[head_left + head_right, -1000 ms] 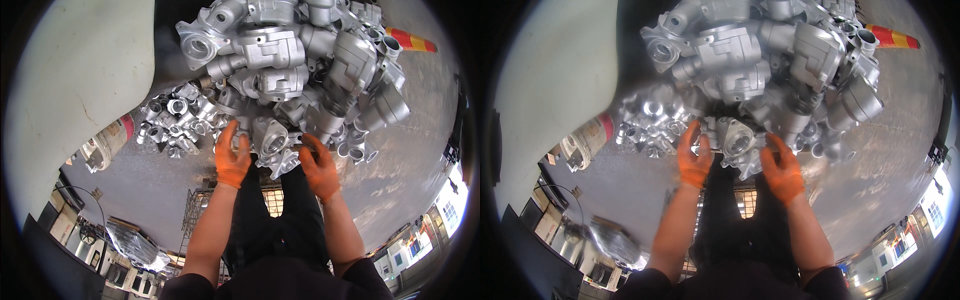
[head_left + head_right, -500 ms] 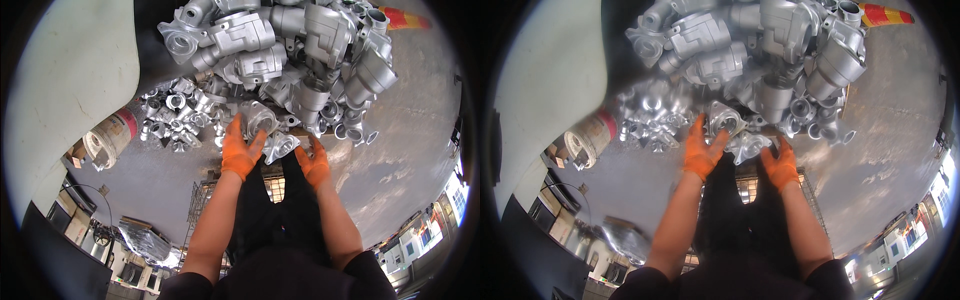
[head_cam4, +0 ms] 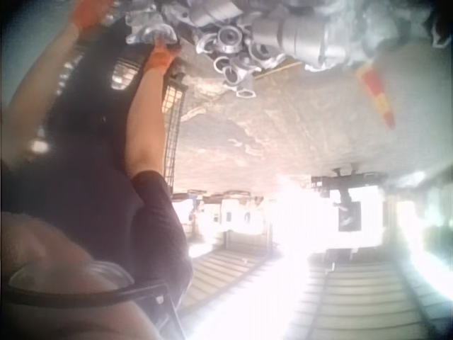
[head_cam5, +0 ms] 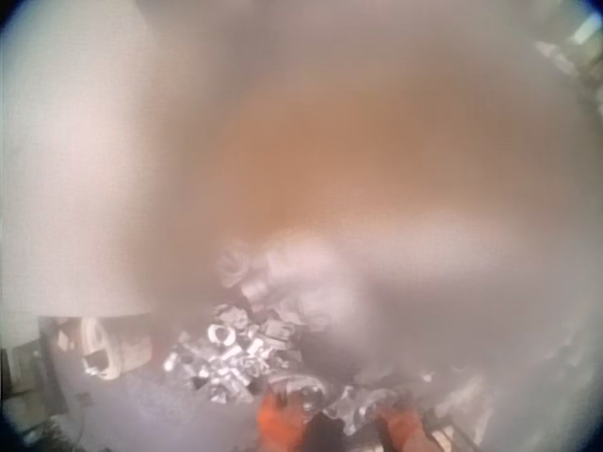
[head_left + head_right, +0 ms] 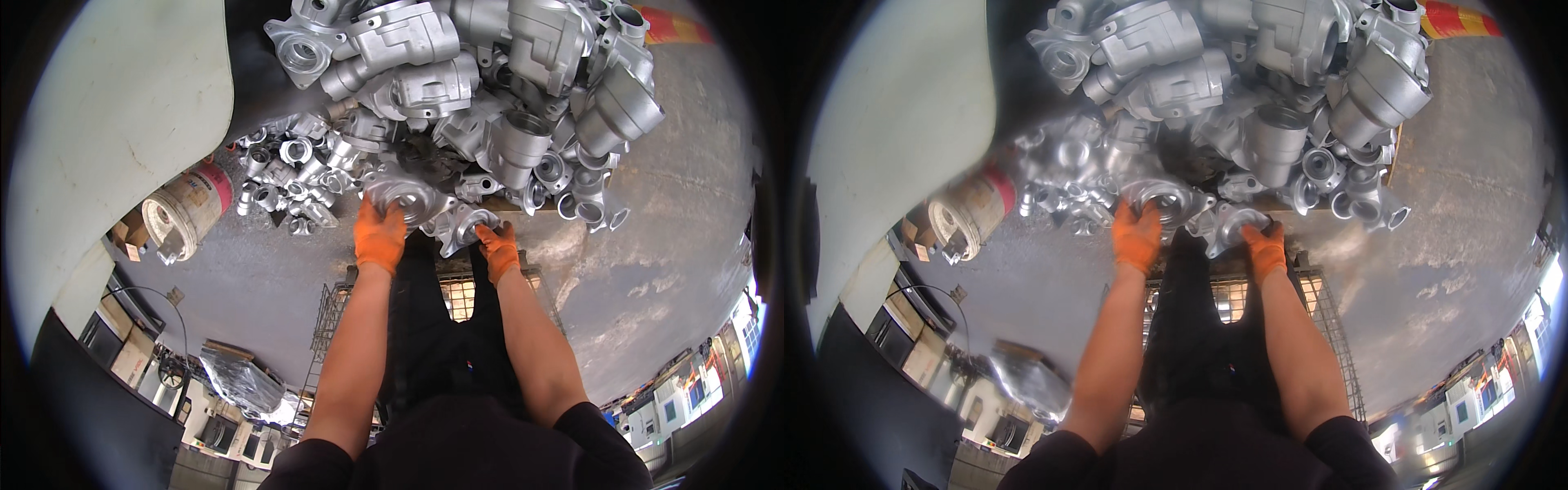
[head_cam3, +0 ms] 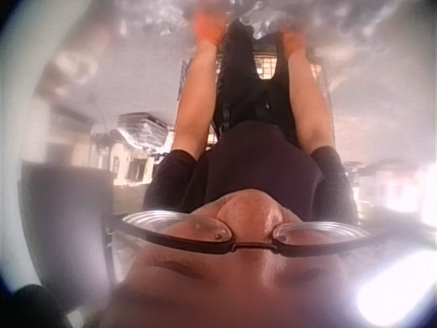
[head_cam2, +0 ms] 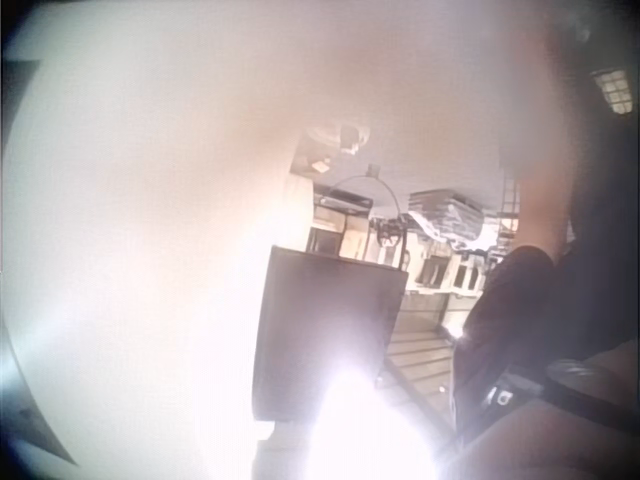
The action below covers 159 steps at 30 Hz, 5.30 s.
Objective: The person picks up multiple silver metal castings from a wooden crate, rotates them to view different angles, and places them back. The person repeats this process for several parts throughout the clip.
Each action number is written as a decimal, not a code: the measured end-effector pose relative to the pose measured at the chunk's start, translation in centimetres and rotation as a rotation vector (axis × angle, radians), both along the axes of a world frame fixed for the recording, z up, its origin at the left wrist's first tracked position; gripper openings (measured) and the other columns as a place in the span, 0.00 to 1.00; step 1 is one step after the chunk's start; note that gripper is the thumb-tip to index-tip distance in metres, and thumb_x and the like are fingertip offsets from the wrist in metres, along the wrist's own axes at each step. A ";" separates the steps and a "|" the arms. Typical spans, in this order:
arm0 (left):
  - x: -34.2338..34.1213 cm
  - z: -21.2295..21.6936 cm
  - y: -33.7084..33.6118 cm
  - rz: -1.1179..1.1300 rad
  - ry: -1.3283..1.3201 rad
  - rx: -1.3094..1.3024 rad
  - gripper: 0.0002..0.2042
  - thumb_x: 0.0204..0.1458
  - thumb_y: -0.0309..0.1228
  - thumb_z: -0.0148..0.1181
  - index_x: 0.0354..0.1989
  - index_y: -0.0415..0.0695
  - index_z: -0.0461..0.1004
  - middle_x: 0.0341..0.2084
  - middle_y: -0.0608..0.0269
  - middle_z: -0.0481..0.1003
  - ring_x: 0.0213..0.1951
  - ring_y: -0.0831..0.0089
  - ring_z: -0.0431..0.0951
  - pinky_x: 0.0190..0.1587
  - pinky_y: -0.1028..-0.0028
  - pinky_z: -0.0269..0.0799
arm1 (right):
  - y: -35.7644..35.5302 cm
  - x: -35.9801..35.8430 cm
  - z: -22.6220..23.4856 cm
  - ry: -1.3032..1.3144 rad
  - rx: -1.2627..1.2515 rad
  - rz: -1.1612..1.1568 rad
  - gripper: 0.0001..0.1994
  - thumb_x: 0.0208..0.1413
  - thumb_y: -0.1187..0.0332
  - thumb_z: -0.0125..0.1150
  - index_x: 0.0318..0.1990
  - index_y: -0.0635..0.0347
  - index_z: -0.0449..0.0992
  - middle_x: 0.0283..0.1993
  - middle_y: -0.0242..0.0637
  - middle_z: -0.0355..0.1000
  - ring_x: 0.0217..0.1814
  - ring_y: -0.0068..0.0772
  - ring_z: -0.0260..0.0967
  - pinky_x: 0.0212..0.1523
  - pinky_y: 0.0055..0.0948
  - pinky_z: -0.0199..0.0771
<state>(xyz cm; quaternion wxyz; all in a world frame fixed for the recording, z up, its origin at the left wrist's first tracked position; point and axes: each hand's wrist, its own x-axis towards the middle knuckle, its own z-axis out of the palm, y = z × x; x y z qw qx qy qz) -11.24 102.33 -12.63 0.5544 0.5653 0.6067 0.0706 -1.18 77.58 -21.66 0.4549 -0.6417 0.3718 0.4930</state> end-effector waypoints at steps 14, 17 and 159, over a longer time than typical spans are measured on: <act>-12.8 -1.4 4.4 0.621 0.241 -0.217 0.25 0.55 0.43 0.66 0.52 0.35 0.71 0.38 0.59 0.78 0.33 0.69 0.76 0.34 0.70 0.73 | -5.0 -2.2 -3.1 -0.215 0.051 0.796 0.11 0.55 0.72 0.66 0.46 0.55 0.76 0.44 0.42 0.75 0.43 0.45 0.71 0.41 0.36 0.73; -15.4 -5.4 6.3 0.703 0.353 -0.230 0.30 0.53 0.45 0.68 0.57 0.35 0.71 0.40 0.56 0.78 0.34 0.65 0.76 0.35 0.67 0.73 | -3.4 -2.7 1.8 -0.306 0.090 1.030 0.15 0.51 0.79 0.65 0.47 0.57 0.76 0.47 0.49 0.75 0.49 0.54 0.74 0.46 0.45 0.76; 2.5 15.9 1.9 0.335 -0.513 -0.061 0.18 0.64 0.25 0.60 0.60 0.37 0.65 0.53 0.58 0.74 0.53 0.74 0.74 0.59 0.71 0.69 | 14.6 6.5 23.8 -0.598 0.787 0.876 0.34 0.50 0.82 0.68 0.68 0.72 0.67 0.58 0.54 0.73 0.51 0.36 0.76 0.52 0.35 0.79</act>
